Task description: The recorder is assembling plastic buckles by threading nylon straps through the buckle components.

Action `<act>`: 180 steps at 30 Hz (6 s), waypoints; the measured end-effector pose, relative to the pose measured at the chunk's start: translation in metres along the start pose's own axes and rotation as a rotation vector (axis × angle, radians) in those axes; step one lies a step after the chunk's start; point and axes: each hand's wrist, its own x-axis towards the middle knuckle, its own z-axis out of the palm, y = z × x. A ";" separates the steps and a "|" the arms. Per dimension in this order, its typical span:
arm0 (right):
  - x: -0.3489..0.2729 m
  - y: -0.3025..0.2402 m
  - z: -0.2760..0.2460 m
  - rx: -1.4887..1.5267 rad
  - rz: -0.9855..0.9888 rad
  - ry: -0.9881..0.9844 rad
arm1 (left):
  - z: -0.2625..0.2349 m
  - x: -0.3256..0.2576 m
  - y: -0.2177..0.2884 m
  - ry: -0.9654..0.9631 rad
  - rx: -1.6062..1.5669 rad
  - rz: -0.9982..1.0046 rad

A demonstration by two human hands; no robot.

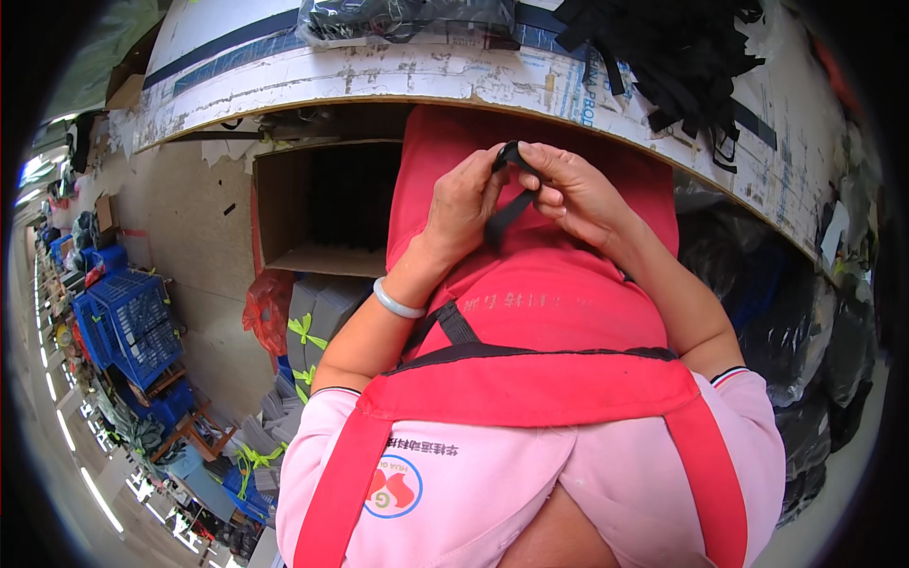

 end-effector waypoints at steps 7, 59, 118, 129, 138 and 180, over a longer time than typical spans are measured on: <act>0.007 0.011 0.001 -0.258 -0.253 0.154 | -0.011 0.006 0.003 -0.102 0.363 0.072; 0.003 -0.007 -0.008 -0.646 -0.348 0.184 | -0.009 -0.007 0.023 0.075 -0.514 -0.074; 0.004 -0.031 0.030 -1.084 -0.259 0.063 | -0.028 -0.013 -0.004 0.071 -0.899 -0.545; 0.022 0.002 0.015 -0.477 0.060 -0.019 | -0.016 -0.019 0.001 0.142 -0.469 -0.289; 0.019 -0.001 0.017 -0.401 0.139 -0.044 | -0.017 -0.016 0.006 0.146 -0.356 -0.224; 0.005 0.011 0.027 -0.716 -0.783 0.145 | -0.007 -0.012 0.000 0.205 -0.995 -0.678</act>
